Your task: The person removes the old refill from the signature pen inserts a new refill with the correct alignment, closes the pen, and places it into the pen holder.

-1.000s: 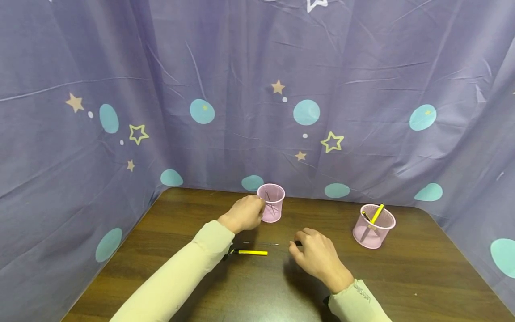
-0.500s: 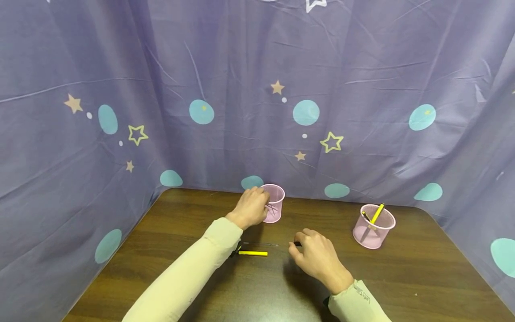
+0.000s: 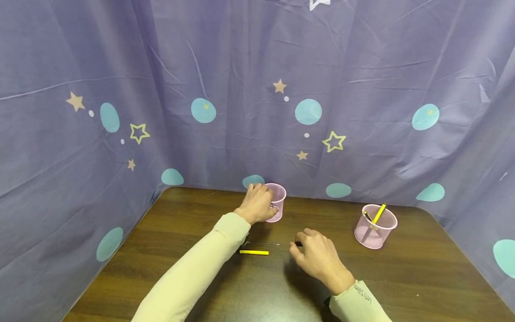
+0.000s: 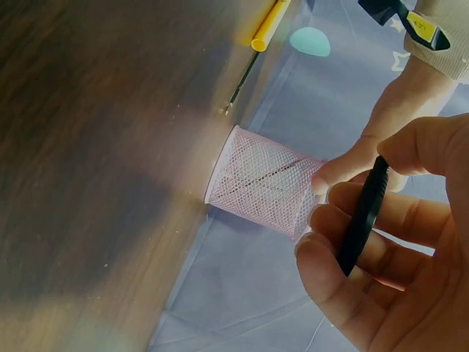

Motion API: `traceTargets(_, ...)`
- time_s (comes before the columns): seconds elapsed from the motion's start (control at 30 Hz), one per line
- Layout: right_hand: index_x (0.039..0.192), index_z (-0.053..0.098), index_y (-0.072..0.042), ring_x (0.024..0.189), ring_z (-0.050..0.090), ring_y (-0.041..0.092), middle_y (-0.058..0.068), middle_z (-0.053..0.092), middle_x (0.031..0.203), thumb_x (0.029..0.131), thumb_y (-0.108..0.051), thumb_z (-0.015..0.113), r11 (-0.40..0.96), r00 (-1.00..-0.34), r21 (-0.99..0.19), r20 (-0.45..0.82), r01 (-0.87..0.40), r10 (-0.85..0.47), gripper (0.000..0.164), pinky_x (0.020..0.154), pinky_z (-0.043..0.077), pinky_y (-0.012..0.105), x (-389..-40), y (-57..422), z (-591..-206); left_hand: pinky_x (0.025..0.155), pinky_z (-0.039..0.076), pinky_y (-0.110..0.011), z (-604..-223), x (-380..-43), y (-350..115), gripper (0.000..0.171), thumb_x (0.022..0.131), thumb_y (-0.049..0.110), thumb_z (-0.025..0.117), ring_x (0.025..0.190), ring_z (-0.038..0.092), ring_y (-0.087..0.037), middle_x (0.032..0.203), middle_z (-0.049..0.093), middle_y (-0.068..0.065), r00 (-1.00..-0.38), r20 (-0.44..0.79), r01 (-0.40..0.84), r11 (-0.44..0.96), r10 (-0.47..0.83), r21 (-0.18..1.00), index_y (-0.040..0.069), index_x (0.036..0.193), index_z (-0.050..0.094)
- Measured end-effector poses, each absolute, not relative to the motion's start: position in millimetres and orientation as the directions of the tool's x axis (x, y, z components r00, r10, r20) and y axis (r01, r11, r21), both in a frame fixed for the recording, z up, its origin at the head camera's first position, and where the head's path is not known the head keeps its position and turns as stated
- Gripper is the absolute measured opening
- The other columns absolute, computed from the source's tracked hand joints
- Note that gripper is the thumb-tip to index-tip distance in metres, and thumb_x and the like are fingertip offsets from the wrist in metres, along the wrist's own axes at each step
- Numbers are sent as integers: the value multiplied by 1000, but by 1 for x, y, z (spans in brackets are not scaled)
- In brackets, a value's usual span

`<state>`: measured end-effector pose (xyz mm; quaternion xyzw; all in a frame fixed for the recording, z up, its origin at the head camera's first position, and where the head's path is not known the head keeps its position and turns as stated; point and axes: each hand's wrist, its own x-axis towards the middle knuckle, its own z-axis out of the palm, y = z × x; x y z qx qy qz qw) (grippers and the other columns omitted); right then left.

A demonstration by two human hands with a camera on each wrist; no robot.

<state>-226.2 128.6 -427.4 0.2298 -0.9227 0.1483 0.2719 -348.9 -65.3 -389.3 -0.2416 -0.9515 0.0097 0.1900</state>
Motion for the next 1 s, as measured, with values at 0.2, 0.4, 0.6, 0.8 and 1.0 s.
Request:
traceTargets(0.2,78,69,-14,66,61,19,-5,58,74,79,-29,68,848,-748,-151,565,-508,-348,15,52,48,36,-226,129,-428,89,31,-45,-394,-355,-58,44,77,49,67,98,56,-25,103,65,-6,-847,296,425,897,442,-123,11,98,67)
traceTargets(0.4,78,69,-14,65,60,19,-5,57,74,79,-29,68,847,-744,-145,568,-511,-352,14,52,47,36,-227,128,-428,88,32,-45,-393,-360,-52,47,76,52,65,98,57,-25,103,65,-5,-871,249,391,904,424,-173,12,101,68)
traceTargets(0.6,79,70,-14,67,61,18,-5,59,75,80,-29,67,846,-753,-153,554,-511,-355,15,52,48,35,-226,129,-429,86,31,-44,-395,-364,-47,37,74,50,67,93,59,-22,95,68,-2,-887,216,379,911,408,-162,16,89,70)
traceTargets(0.8,79,69,-15,68,61,17,-6,59,76,79,-29,67,853,-763,-152,545,-499,-349,14,53,48,35,-224,130,-429,85,30,-44,-396,-366,-41,39,76,54,65,92,60,-22,91,70,-2,-898,167,389,912,407,-133,16,85,70)
traceTargets(1.0,80,70,-14,68,61,18,-6,59,76,80,-30,66,850,-760,-153,546,-505,-353,16,53,49,35,-226,130,-428,86,29,-44,-398,-372,-40,41,76,57,64,93,60,-21,92,71,-2,-921,146,342,930,360,-134,17,85,70)
